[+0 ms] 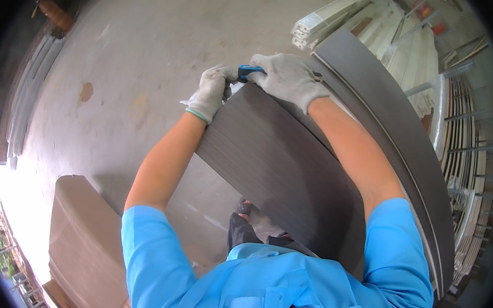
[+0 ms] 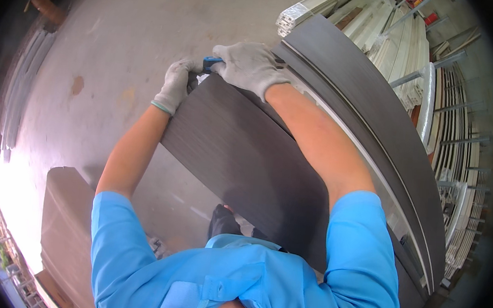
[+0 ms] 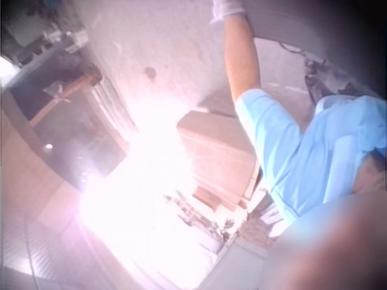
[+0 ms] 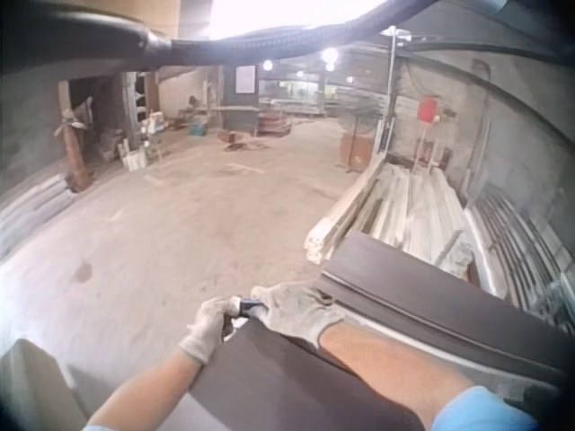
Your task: The person picks up a large panel and places it on a workbench. They then use a blue utility knife to cut and fit black sealant strips into grooves along the panel edges. After fitting the strips, the person stacks the panel with others.
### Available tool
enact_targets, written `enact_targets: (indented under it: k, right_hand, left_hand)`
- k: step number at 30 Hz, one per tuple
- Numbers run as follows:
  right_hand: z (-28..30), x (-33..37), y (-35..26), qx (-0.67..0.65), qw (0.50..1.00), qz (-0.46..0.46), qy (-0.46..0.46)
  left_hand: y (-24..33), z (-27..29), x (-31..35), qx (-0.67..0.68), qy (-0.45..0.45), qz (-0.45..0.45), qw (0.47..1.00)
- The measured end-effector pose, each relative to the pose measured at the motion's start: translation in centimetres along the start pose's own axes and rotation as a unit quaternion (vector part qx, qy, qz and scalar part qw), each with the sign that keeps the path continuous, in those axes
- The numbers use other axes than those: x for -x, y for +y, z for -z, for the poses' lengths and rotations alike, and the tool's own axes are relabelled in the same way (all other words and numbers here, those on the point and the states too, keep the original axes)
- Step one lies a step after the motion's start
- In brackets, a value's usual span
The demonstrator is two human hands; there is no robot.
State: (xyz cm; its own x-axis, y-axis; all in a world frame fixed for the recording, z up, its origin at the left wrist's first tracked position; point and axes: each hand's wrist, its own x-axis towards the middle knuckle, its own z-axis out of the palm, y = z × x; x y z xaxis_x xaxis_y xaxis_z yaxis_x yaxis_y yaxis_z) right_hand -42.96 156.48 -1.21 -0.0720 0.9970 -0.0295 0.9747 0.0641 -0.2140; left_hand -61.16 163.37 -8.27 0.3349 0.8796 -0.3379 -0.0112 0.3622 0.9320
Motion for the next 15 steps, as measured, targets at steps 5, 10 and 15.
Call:
enact_targets:
  k: [5, 10, 15]
  right_hand:
    - [1.1, 2.7, 1.2, -0.043, 0.996, -0.009, 0.071]
    - [3.5, 11.6, 5.0, -0.100, 0.982, -0.125, 0.099]
    - [6.0, 21.9, 5.2, -0.159, 0.961, -0.156, 0.165]
  left_hand:
    - [0.0, 0.5, -0.2, -0.021, -0.032, 0.010, 0.999]
    - [-0.6, 0.6, -0.8, 0.000, -0.107, 0.015, 0.994]
    - [-1.2, 0.9, 0.6, -0.112, -0.160, -0.081, 0.977]
